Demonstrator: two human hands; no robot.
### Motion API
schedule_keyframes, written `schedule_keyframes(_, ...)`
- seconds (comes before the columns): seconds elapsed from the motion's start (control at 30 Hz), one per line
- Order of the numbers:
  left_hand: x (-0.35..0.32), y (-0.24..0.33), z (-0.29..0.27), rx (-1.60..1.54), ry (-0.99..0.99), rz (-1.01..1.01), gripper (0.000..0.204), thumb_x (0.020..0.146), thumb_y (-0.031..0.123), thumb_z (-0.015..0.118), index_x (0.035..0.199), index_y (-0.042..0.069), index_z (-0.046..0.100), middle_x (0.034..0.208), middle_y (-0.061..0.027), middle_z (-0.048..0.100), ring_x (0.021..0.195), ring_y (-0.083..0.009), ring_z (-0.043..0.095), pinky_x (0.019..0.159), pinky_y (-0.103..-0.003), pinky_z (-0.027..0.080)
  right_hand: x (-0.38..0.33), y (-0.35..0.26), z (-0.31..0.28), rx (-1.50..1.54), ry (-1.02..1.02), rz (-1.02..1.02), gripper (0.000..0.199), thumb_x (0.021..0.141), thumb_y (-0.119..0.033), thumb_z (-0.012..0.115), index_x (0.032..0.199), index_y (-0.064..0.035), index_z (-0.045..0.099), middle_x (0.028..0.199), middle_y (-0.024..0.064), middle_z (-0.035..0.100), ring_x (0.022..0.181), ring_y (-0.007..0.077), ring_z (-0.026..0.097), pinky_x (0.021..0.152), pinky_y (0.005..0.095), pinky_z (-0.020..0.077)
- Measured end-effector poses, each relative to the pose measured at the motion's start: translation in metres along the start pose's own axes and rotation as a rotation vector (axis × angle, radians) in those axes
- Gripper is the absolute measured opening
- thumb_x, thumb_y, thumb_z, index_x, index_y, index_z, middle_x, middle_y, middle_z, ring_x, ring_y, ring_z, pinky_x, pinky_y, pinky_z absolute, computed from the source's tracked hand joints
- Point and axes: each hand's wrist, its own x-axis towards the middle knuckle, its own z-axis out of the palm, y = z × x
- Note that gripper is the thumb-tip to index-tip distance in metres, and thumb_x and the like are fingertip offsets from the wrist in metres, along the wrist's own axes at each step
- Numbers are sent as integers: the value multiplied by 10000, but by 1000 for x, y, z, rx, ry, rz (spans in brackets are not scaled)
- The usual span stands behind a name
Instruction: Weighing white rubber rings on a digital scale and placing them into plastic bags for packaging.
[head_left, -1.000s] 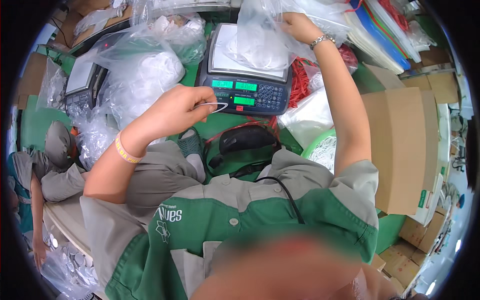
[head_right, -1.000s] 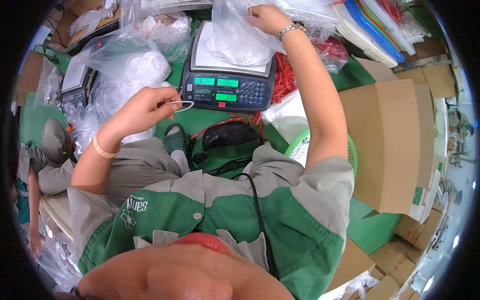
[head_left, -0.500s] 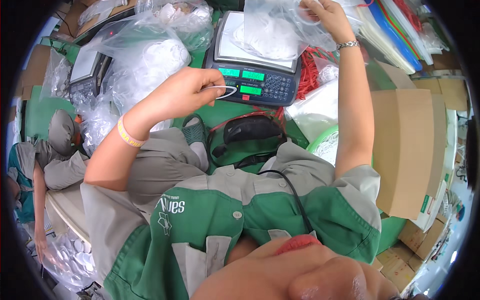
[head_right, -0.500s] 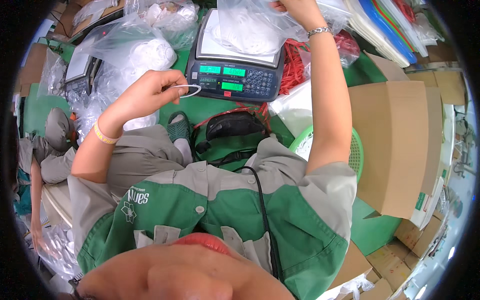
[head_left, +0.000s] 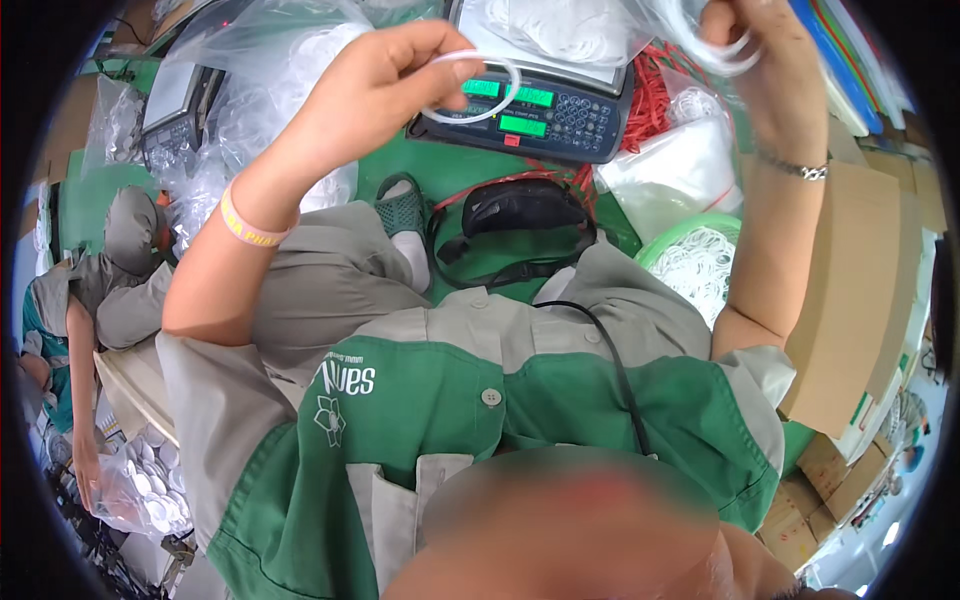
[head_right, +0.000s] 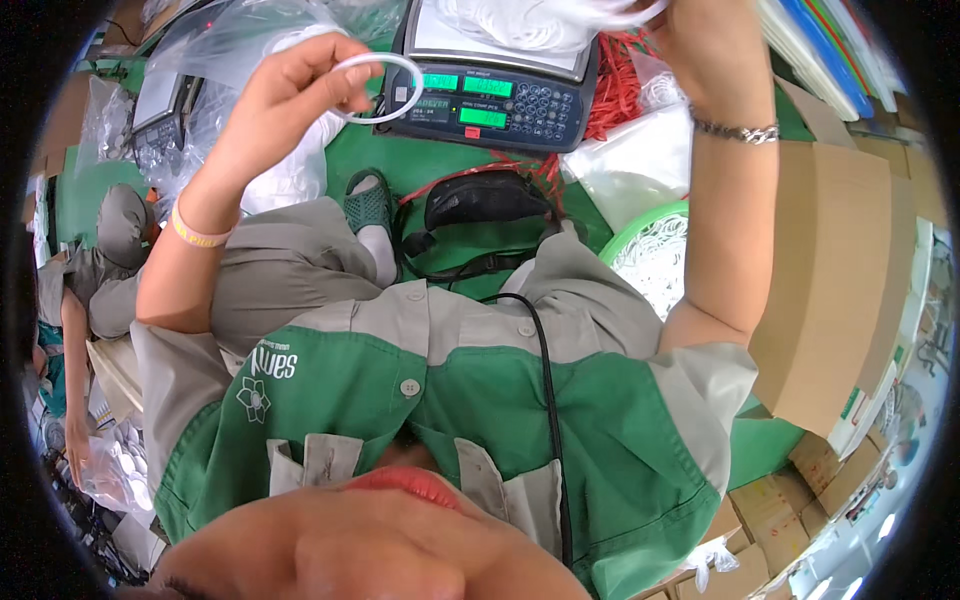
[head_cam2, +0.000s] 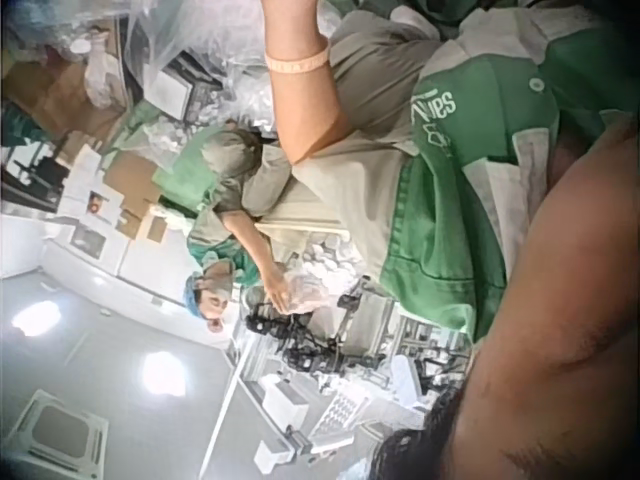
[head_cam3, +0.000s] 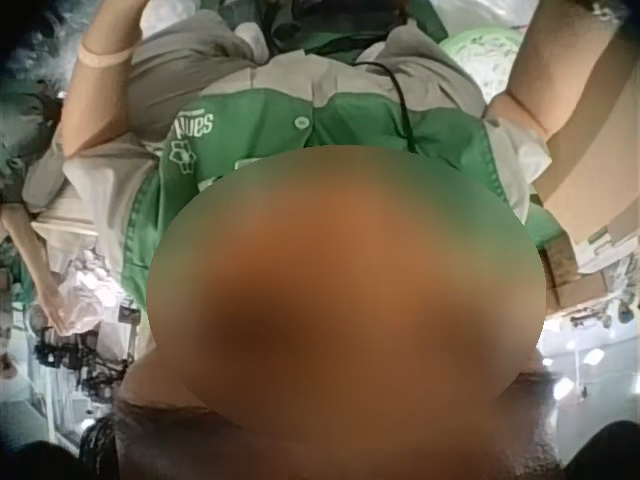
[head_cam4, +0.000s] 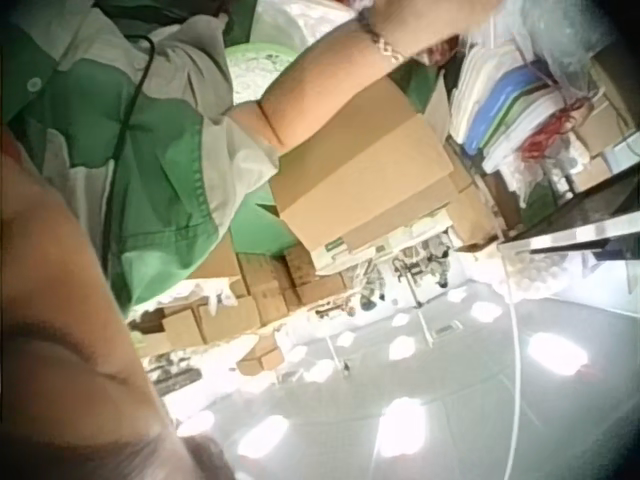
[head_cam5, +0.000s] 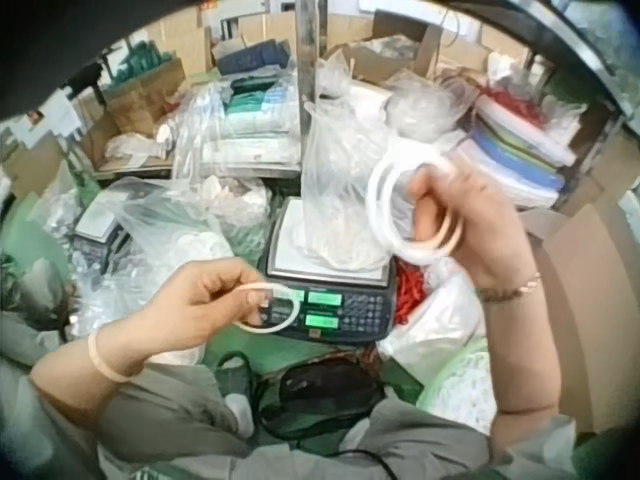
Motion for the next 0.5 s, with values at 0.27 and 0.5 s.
schedule_keyframes(0.27, 20, 19, 22, -670, 11, 22, 224, 945, 220, 416, 1001, 27, 514, 842, -28, 605, 744, -72, 576, 656, -189, 474, -4, 40, 54, -209, -176, 442, 238, 933, -233, 452, 939, -14, 546, 576, -22, 495, 482, 48, 438, 436, 183, 338)
schedule_keyframes(0.5, 21, 43, 32, -617, 7, -33, 216, 942, 234, 425, 983, 48, 527, 835, 2, 581, 750, -57, 549, 655, -189, 473, -15, 35, 40, -306, 3, 430, 170, 909, -175, 470, 845, -34, 540, 561, -38, 475, 470, 31, 408, 414, 175, 319)
